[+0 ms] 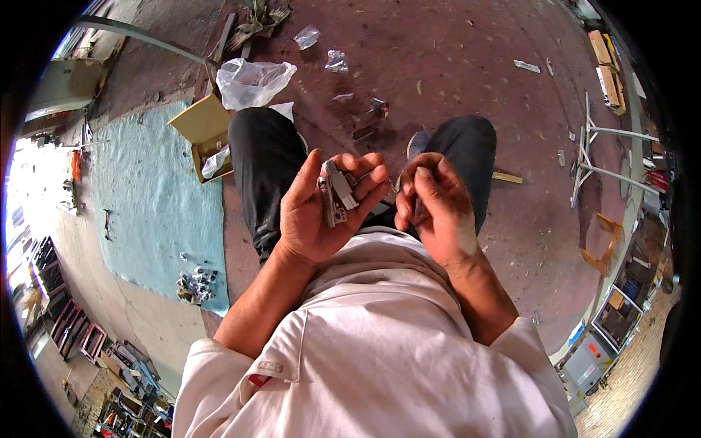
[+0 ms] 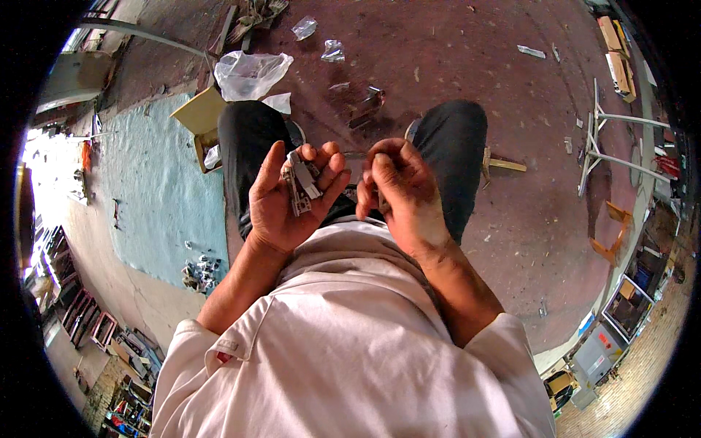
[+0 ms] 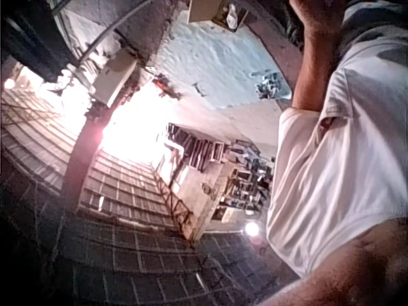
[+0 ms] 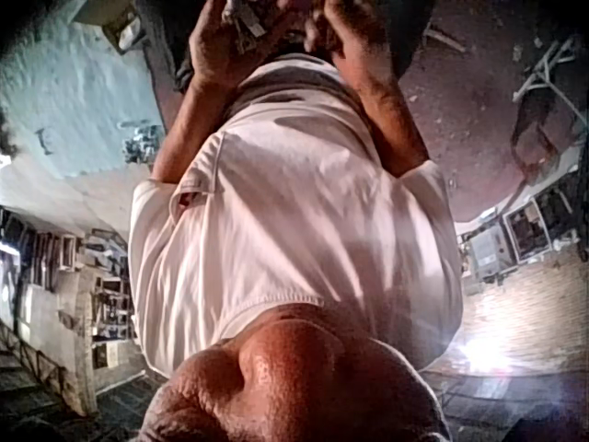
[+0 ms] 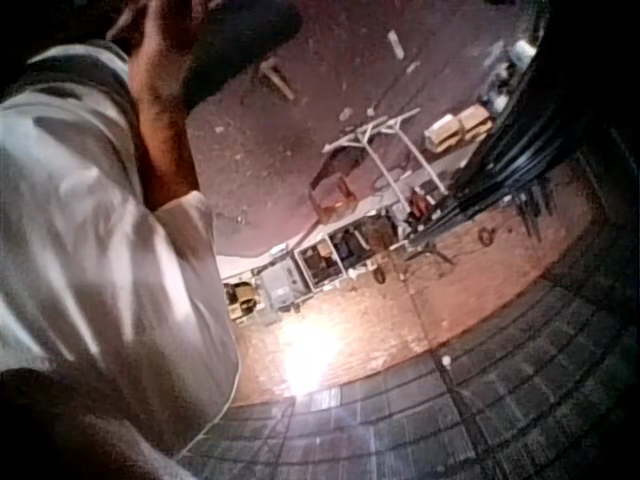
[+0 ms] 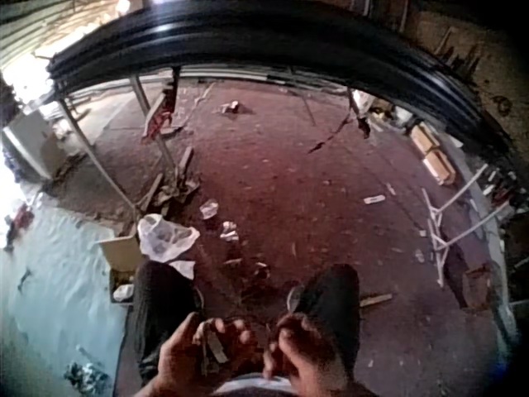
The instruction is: The person unpacks small metal hardware pieces from plastic bags, separates them, and fits them into slots on a dark window frame. The person handles the parts by hand and places them into the frame's grooves.
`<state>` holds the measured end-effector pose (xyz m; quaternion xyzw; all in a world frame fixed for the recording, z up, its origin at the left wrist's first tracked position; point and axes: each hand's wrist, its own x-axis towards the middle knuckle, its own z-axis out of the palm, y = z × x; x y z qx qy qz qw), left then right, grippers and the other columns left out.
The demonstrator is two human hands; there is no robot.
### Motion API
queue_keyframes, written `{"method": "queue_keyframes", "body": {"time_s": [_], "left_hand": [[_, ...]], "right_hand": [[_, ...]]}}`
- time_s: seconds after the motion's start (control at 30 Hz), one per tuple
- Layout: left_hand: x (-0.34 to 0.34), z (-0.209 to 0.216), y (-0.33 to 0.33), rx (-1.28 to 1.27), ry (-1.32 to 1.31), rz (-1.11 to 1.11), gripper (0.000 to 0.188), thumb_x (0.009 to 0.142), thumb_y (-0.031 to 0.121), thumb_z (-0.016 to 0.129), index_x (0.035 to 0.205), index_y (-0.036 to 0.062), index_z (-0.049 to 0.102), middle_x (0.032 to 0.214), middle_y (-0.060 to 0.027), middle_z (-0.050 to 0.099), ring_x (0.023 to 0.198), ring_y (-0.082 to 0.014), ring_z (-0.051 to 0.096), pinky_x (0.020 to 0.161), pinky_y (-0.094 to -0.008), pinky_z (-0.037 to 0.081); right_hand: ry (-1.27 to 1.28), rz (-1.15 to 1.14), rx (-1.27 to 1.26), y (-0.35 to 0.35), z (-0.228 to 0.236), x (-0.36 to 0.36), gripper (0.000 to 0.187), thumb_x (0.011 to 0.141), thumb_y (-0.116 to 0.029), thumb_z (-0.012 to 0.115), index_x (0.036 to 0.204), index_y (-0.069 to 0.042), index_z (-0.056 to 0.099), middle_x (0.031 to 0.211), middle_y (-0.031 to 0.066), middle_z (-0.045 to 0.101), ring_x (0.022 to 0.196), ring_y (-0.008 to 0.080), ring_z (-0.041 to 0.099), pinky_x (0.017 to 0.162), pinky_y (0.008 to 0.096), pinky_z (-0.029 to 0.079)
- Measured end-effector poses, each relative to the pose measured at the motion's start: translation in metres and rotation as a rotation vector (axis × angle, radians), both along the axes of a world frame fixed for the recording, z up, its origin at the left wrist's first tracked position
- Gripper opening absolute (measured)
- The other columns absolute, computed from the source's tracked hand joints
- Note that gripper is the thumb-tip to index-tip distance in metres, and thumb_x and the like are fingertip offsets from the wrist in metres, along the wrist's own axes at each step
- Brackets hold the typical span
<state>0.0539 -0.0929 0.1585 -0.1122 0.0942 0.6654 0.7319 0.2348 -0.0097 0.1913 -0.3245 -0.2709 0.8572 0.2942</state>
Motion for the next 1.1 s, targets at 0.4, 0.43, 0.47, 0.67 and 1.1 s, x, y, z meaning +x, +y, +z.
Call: {"method": "queue_keyframes", "body": {"time_s": [0.4,0.43,0.47,0.67,1.1], "left_hand": [[0.009,0.002,0.009,0.109,0.083,-0.031,0.040,0.105,0.039,0.049,0.119,0.0062,0.068,0.144,-0.0123,0.058,0.127,-0.0291,0.059,0.107,-0.0449,0.048],[0.010,0.003,0.009,0.103,0.079,-0.041,0.040,0.105,0.038,0.050,0.120,0.0062,0.068,0.144,-0.0122,0.057,0.127,-0.0291,0.059,0.107,-0.0450,0.048],[0.012,0.002,0.009,0.048,0.102,-0.020,0.040,0.105,0.037,0.051,0.122,0.0060,0.068,0.143,-0.0120,0.058,0.126,-0.0291,0.060,0.106,-0.0451,0.049],[0.009,-0.009,0.002,0.063,0.016,-0.061,0.041,0.105,0.036,0.051,0.124,0.0043,0.067,0.145,-0.0131,0.057,0.127,-0.0286,0.059,0.110,-0.0448,0.045],[0.003,-0.005,0.002,-0.050,0.172,-0.118,0.037,0.104,0.036,0.052,0.119,0.0046,0.065,0.123,-0.0140,0.066,0.115,-0.0259,0.064,0.100,-0.0425,0.052]], "right_hand": [[-0.620,0.090,0.967,-0.018,-0.004,-0.026,0.021,0.091,-0.006,0.071,0.109,-0.002,0.062,0.096,0.0146,0.071,0.086,0.0246,0.073,0.073,0.0346,0.058],[-0.636,0.063,1.042,-0.019,-0.007,-0.028,0.022,0.090,-0.005,0.072,0.109,-0.002,0.062,0.097,0.0158,0.071,0.085,0.0283,0.074,0.073,0.0358,0.059],[-0.660,0.052,1.090,-0.018,-0.011,-0.029,0.025,0.087,-0.004,0.074,0.109,-0.002,0.062,0.100,0.0172,0.071,0.087,0.0334,0.073,0.073,0.0381,0.059],[-0.710,0.148,1.093,-0.014,-0.002,-0.030,0.017,0.091,-0.002,0.072,0.106,0.000,0.065,0.101,0.0122,0.073,0.087,0.0186,0.073,0.073,0.0302,0.059],[-0.541,0.060,0.635,-0.004,0.010,-0.017,0.010,0.098,-0.011,0.068,0.100,-0.002,0.064,0.089,0.0002,0.069,0.083,0.0039,0.063,0.071,0.0243,0.054]]}}
